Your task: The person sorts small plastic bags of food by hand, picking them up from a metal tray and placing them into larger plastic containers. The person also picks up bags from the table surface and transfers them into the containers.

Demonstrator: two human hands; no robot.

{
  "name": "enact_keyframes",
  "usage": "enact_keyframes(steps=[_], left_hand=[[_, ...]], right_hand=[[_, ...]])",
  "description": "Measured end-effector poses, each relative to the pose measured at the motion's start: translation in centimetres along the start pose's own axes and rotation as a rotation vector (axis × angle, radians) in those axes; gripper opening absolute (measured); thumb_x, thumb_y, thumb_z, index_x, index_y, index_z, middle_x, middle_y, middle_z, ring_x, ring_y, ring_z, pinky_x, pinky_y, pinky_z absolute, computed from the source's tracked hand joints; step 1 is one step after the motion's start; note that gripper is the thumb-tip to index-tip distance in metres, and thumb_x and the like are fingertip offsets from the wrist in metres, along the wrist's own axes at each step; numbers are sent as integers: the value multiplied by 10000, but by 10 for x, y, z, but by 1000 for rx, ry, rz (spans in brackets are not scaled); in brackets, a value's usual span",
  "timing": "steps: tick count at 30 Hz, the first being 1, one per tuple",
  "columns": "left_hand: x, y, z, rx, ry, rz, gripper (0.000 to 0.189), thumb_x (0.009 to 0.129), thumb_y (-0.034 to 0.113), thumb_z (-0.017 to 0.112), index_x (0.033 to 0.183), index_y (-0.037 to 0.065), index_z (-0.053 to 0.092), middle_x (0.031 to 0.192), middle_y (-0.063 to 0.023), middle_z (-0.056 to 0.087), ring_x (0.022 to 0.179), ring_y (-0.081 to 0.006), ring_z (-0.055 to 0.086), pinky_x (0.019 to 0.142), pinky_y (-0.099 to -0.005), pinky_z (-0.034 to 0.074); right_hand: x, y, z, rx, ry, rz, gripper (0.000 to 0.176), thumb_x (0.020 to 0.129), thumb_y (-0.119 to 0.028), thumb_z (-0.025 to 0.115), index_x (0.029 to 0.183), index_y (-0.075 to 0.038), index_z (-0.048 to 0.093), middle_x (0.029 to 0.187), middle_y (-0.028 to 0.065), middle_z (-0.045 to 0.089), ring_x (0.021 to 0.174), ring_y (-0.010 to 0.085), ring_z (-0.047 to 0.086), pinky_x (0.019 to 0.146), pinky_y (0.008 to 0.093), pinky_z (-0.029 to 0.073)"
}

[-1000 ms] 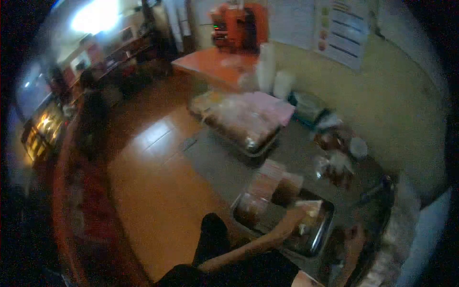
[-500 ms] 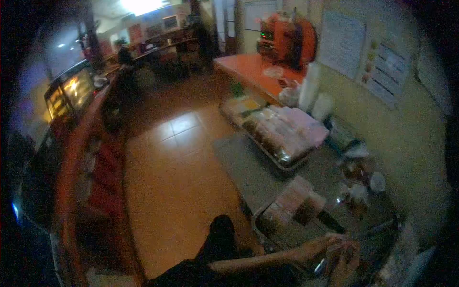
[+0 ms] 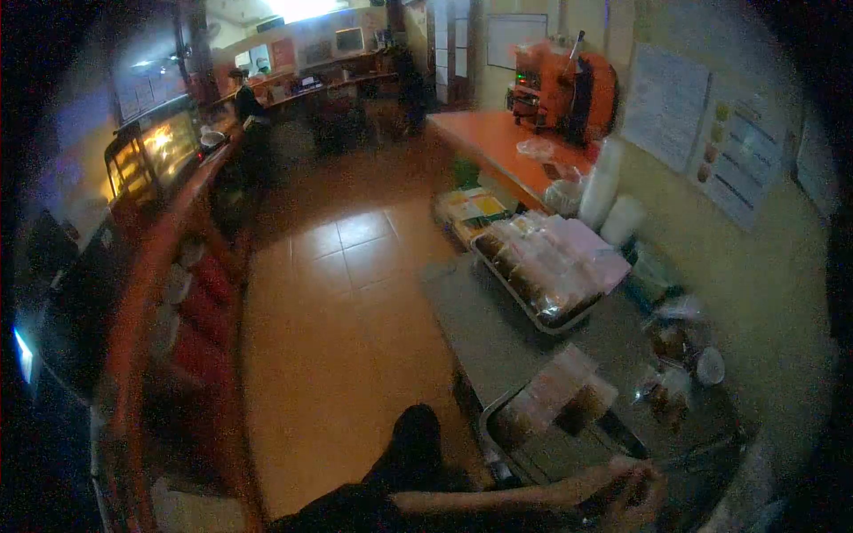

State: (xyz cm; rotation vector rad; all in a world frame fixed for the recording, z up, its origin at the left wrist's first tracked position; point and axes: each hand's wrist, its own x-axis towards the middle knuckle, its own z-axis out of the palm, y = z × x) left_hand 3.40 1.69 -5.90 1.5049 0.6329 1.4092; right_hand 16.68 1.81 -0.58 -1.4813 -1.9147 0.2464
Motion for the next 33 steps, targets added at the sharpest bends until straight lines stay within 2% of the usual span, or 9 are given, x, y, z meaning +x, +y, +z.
enact_keyframes(steps=[3, 8, 11, 20, 21, 23, 25, 28, 33], left_hand=[[-4, -2, 2, 168, 21, 89, 569, 1001, 440, 397, 1405, 41, 359, 1321, -140, 488, 1173, -260, 507, 1002, -379, 397], [-7, -9, -1, 338, 124, 216, 561, 999, 429, 414, 1408, 49, 355, 1308, -144, 502, 1148, -271, 534, 982, -389, 421], [4, -10, -12, -224, 114, -31, 550, 985, 442, 443, 1376, 58, 401, 1259, -130, 533, 1101, -244, 555, 909, -377, 472], [-15, 54, -51, -493, 300, -543, 575, 965, 516, 416, 1297, 53, 500, 1141, -122, 588, 1030, -217, 584, 816, -380, 533], [-13, 75, -47, -592, 395, -537, 597, 956, 530, 420, 1311, 55, 491, 1156, -130, 585, 1036, -221, 584, 810, -389, 540], [3, 110, -40, -454, 400, -535, 611, 949, 533, 427, 1325, 53, 475, 1141, -124, 598, 946, -228, 615, 731, -376, 560], [2, 119, -36, -485, 403, -549, 631, 938, 529, 450, 1363, 63, 446, 1108, -89, 619, 833, -218, 622, 671, -360, 551], [-1, 99, -41, -402, 398, -522, 647, 937, 509, 467, 1404, 68, 394, 1145, -112, 613, 823, -243, 636, 646, -373, 571], [-6, 76, -47, -385, 428, -485, 665, 932, 502, 484, 1418, 63, 371, 1160, -127, 603, 854, -255, 642, 655, -377, 584]], right_hand=[[12, -66, -31, 141, -63, 146, 481, 924, -436, 553, 1184, -34, 604, 1233, 160, 586, 1049, 264, 607, 877, 401, 527], [27, -19, -31, 69, 7, 13, 442, 925, -389, 557, 1175, -27, 601, 1196, 175, 595, 1036, 303, 600, 886, 418, 505], [35, 26, -48, -71, 55, 34, 419, 925, -361, 559, 1170, -23, 600, 1173, 183, 601, 1028, 326, 597, 891, 428, 492], [32, 156, -74, -484, -118, 319, 351, 927, -277, 567, 1154, -11, 595, 1105, 210, 618, 1005, 396, 586, 907, 458, 453], [25, 203, -59, -479, 25, 138, 328, 909, -249, 591, 1154, -30, 597, 1090, 194, 627, 988, 381, 599, 880, 447, 471], [27, 117, -73, -81, -65, 427, 216, 859, -144, 637, 1044, -33, 647, 1084, 171, 632, 1020, 347, 596, 899, 401, 470], [-1, 105, -76, -184, -112, 51, 220, 836, -131, 651, 1036, -39, 660, 1072, 174, 635, 1036, 338, 589, 917, 388, 457], [-10, 99, -77, -81, -350, -44, 236, 825, -120, 652, 1054, -64, 663, 1064, 173, 635, 1029, 341, 590, 906, 393, 458], [18, 102, -64, -79, -142, -31, 252, 847, -141, 651, 1091, -76, 659, 1055, 141, 633, 1033, 340, 583, 928, 395, 455]])
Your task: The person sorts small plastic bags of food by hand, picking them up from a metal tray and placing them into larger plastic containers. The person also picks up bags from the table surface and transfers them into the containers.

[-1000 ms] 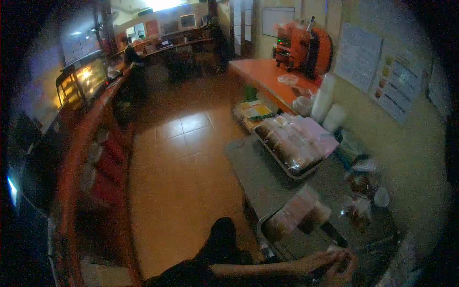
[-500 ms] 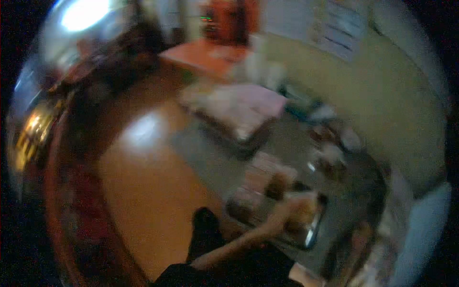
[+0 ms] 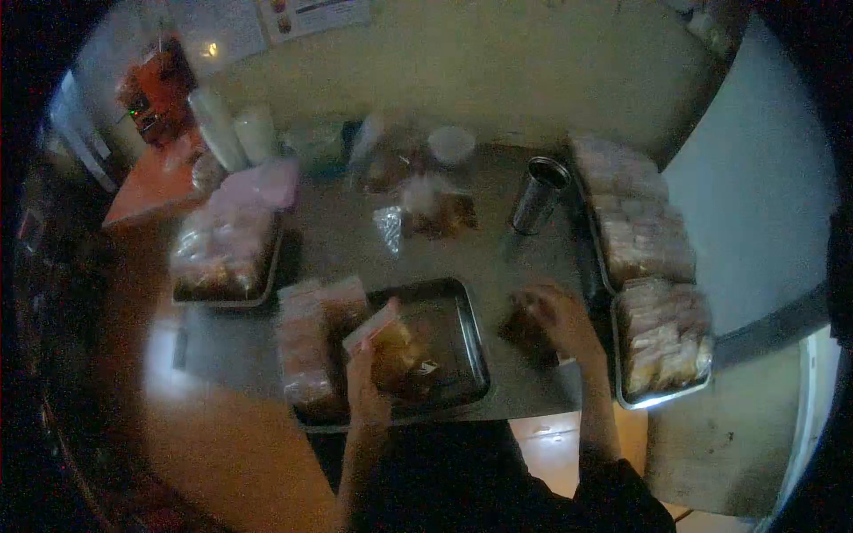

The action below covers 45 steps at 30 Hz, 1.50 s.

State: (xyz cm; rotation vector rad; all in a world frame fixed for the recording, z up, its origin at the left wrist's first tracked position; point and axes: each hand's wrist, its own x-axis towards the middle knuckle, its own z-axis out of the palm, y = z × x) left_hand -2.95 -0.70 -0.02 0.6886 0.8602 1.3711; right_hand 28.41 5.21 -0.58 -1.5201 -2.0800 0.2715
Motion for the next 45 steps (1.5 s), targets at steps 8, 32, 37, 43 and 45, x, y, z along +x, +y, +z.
enact_keyframes(steps=[8, 32, 37, 43, 45], left_hand=[[-3, -1, -1, 20, 9, -41, 578, 965, 462, 446, 1351, 32, 452, 1168, -113, 596, 968, -243, 627, 778, -383, 560], [-20, 2, 16, 438, -186, 213, 479, 1033, 336, 333, 1376, 16, 431, 1241, -75, 532, 967, -151, 523, 824, -315, 452], [-20, -18, -3, 376, -35, 54, 439, 1035, 301, 357, 1356, 17, 454, 1249, -85, 539, 1048, -168, 531, 909, -315, 435], [-12, 14, -6, 248, -227, 287, 427, 1026, 318, 379, 1350, 62, 486, 1407, -119, 395, 1271, -233, 404, 1046, -381, 350], [-15, 24, -4, 363, -323, 352, 415, 1015, 305, 406, 1363, 92, 479, 1476, -129, 294, 1346, -266, 307, 1084, -415, 303]], right_hand=[[15, -25, -13, 521, -140, 113, 160, 868, -143, 655, 1012, -75, 644, 953, 104, 676, 928, 238, 636, 874, 364, 488], [18, -190, 29, 692, 87, 138, 119, 887, -118, 653, 930, -29, 586, 866, 79, 647, 827, 153, 638, 711, 280, 495], [9, -191, 39, 554, 87, 147, 165, 928, -132, 583, 1066, -53, 540, 925, 107, 639, 898, 211, 665, 735, 324, 511], [-7, -163, 22, 198, -202, 207, 519, 813, -222, 699, 1256, -98, 457, 945, 188, 665, 864, 400, 657, 749, 464, 524], [13, -167, 6, 356, -163, -106, 489, 804, -236, 714, 1221, -92, 503, 989, 178, 663, 940, 379, 646, 820, 451, 509]])
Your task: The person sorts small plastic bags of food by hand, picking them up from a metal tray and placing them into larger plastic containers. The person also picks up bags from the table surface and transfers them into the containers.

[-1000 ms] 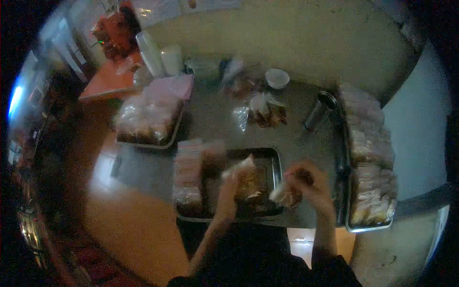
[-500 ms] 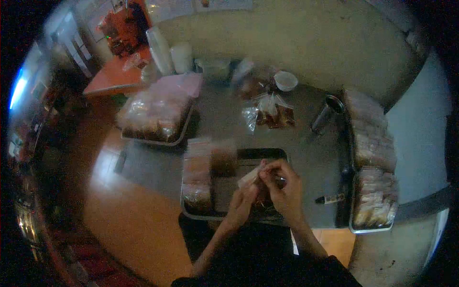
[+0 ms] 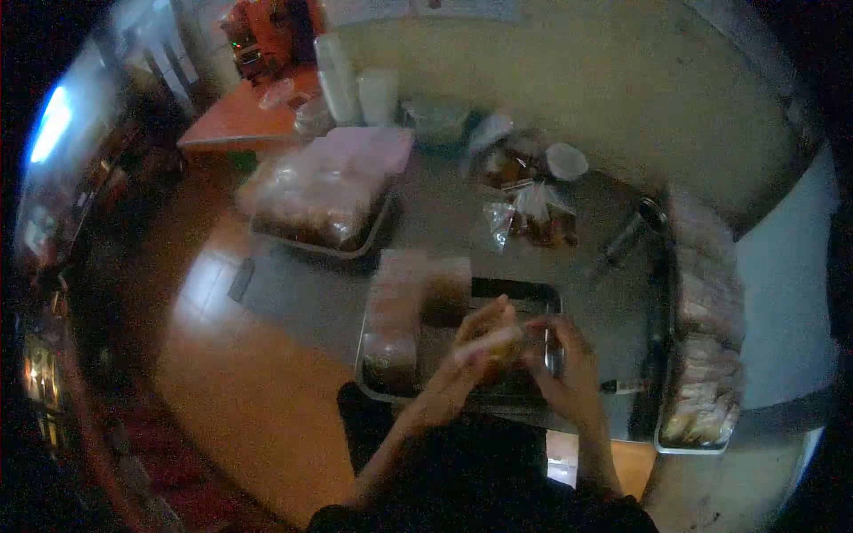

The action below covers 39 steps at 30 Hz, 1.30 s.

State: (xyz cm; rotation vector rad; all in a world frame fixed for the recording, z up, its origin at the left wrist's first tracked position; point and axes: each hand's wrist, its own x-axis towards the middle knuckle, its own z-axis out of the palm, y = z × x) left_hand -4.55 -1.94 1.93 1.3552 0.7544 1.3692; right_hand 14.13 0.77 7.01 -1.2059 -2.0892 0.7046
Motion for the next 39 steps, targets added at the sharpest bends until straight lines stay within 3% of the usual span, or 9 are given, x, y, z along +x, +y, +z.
enact_keyframes(steps=[5, 8, 11, 14, 18, 26, 31, 34, 39], left_hand=[[-15, -3, -13, 797, -264, 194, 420, 974, 252, 491, 1390, 198, 465, 1532, -145, 171, 1398, -370, 177, 1131, -492, 205], [-16, 36, -2, 867, -159, 124, 460, 959, 213, 521, 1408, 262, 439, 1516, -140, 208, 1344, -406, 245, 1116, -493, 209], [-18, 38, -3, 1137, -196, 96, 555, 936, 207, 561, 1451, 154, 361, 1473, -183, 272, 1283, -411, 301, 1080, -499, 245], [-34, 22, 18, 829, 291, 100, 570, 904, 208, 602, 1379, -12, 377, 1409, -238, 338, 1259, -398, 318, 1051, -504, 264], [-64, -6, 28, 964, 413, 410, 433, 888, 160, 582, 1218, -77, 434, 1231, -271, 455, 1100, -418, 468, 951, -542, 357], [-28, -2, 18, 1073, 299, -136, 385, 913, 179, 518, 1160, -95, 411, 1092, -302, 487, 904, -448, 581, 762, -479, 506], [-22, -23, 18, 1149, 320, -221, 465, 930, 220, 513, 1178, -142, 357, 1132, -383, 441, 938, -502, 561, 790, -495, 515], [-22, -29, 15, 1095, 306, -295, 533, 940, 236, 509, 1222, -169, 309, 1163, -416, 421, 963, -530, 543, 832, -510, 495], [-23, -32, 7, 987, 319, -302, 623, 952, 267, 501, 1292, -189, 246, 1202, -442, 412, 1016, -533, 537, 889, -519, 452]], right_hand=[[7, 13, -5, 236, -237, -145, 391, 772, -218, 737, 1115, -73, 618, 1076, 147, 663, 1049, 319, 623, 938, 405, 467], [17, 5, -12, 335, -435, -102, 374, 755, -180, 735, 1092, -51, 637, 1084, 142, 667, 1044, 302, 629, 940, 391, 469], [14, 7, -9, 236, -454, -16, 318, 756, -170, 737, 1026, -35, 638, 1003, 121, 659, 963, 247, 632, 883, 366, 483], [12, 20, 16, 313, -345, -3, 236, 782, -186, 744, 904, -24, 623, 843, 77, 615, 789, 160, 616, 748, 328, 506], [31, 5, 45, 228, -294, 96, 195, 811, -166, 720, 836, -28, 585, 780, 60, 575, 762, 126, 567, 712, 308, 482], [81, 26, 94, 267, -315, 88, 236, 807, -218, 747, 836, -30, 606, 796, 48, 569, 824, 122, 567, 782, 301, 464], [90, 39, 113, 276, -36, -110, 257, 779, -219, 779, 936, -48, 666, 953, 68, 564, 867, 192, 592, 789, 319, 487], [100, 41, 123, 293, 53, 46, 218, 689, -187, 813, 837, -95, 683, 951, 101, 571, 973, 287, 569, 843, 369, 478], [104, 42, 117, 152, -52, -11, 360, 762, -271, 793, 1027, -86, 633, 1090, 95, 481, 1041, 249, 536, 845, 354, 483]])
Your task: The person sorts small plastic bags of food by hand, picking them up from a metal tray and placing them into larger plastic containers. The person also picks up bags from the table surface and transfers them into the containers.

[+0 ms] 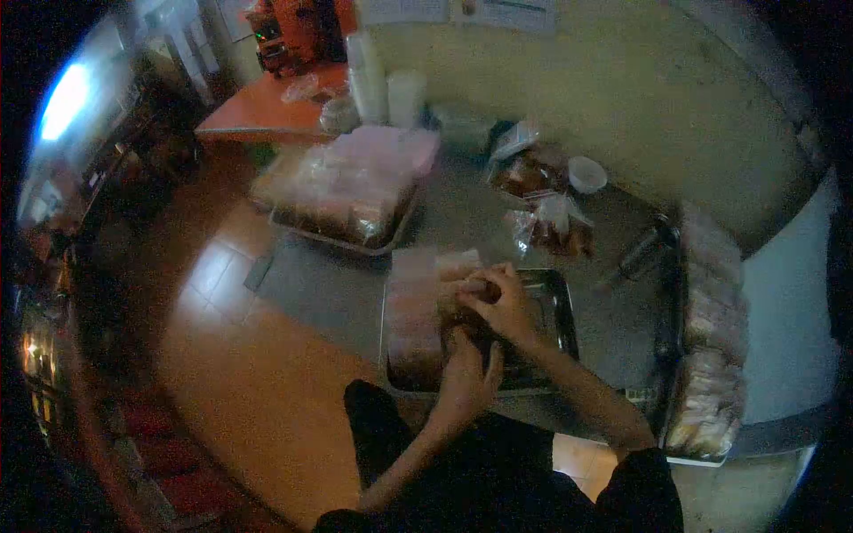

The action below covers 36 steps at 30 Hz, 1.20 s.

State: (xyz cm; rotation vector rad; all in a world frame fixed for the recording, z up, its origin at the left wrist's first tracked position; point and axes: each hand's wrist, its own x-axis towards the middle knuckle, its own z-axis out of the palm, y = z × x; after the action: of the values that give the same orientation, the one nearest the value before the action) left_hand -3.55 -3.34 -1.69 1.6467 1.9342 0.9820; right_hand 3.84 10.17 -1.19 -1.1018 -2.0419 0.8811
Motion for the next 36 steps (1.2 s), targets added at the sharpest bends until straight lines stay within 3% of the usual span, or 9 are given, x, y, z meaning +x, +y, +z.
enact_keyframes(steps=[8, 14, 16, 19, 24, 28, 31, 33, 36], left_hand=[[12, 20, -30, -368, -300, -363, 708, 961, 339, 479, 1318, -204, 200, 1182, -433, 464, 1097, -520, 515, 936, -506, 425], [5, 5, -5, -76, -22, -57, 848, 955, 362, 478, 1344, -251, 40, 1195, -466, 441, 1073, -542, 528, 957, -475, 443], [4, 1, -6, -123, -171, -149, 795, 942, 352, 514, 1369, -195, 125, 1349, -435, 271, 1255, -525, 328, 1060, -478, 325], [3, -6, -1, 437, -433, 27, 738, 936, 330, 533, 1379, -159, 201, 1421, -425, 191, 1340, -527, 230, 1112, -491, 256], [1, -4, -1, 312, 240, 469, 385, 888, 94, 543, 1249, -37, 511, 898, -347, 559, 670, -408, 607, 518, -476, 505], [-2, -6, 0, 286, 249, 506, 372, 868, 79, 564, 1215, -48, 527, 847, -290, 572, 708, -414, 599, 552, -473, 504], [-1, -8, -3, 161, 193, 536, 565, 894, 166, 572, 1324, -102, 322, 1185, -361, 414, 1069, -479, 461, 910, -464, 384], [1, -1, -6, -13, 120, 373, 700, 904, 201, 573, 1393, -120, 190, 1347, -398, 339, 1230, -504, 404, 1080, -460, 329], [7, 16, -11, -99, -99, -14, 753, 899, 177, 559, 1421, -99, 93, 1337, -398, 347, 1203, -494, 438, 1053, -461, 365]], right_hand=[[38, 0, -15, 51, -81, -121, 519, 784, -300, 769, 1177, -100, 497, 1116, 118, 526, 1029, 233, 542, 843, 359, 488], [72, -2, -17, 191, -252, 36, 454, 787, -191, 759, 1150, -100, 502, 1006, 66, 591, 878, 140, 582, 759, 310, 502], [73, -1, -18, 268, -250, 8, 419, 783, -169, 761, 1121, -97, 524, 937, 39, 604, 861, 119, 579, 761, 303, 497], [74, 7, -14, 259, -216, -104, 341, 780, -160, 760, 1054, -80, 574, 892, 28, 611, 877, 132, 582, 798, 308, 490], [60, -3, -32, 177, -328, -314, 326, 776, -234, 764, 1020, -66, 629, 1037, 59, 577, 978, 191, 579, 873, 354, 474], [53, -11, -38, 18, -390, -376, 350, 769, -282, 767, 1021, -71, 648, 1123, 91, 530, 1031, 233, 566, 888, 379, 469], [51, -13, -38, -62, -342, -314, 327, 762, -258, 765, 1006, -69, 657, 1106, 98, 539, 1026, 257, 572, 888, 385, 467], [53, -8, -32, -64, -326, -326, 294, 763, -228, 755, 981, -57, 657, 1093, 107, 543, 1026, 275, 572, 885, 386, 467], [53, -5, -25, -58, -273, -319, 245, 763, -178, 735, 950, -45, 651, 1068, 120, 551, 1015, 299, 576, 878, 393, 471]])
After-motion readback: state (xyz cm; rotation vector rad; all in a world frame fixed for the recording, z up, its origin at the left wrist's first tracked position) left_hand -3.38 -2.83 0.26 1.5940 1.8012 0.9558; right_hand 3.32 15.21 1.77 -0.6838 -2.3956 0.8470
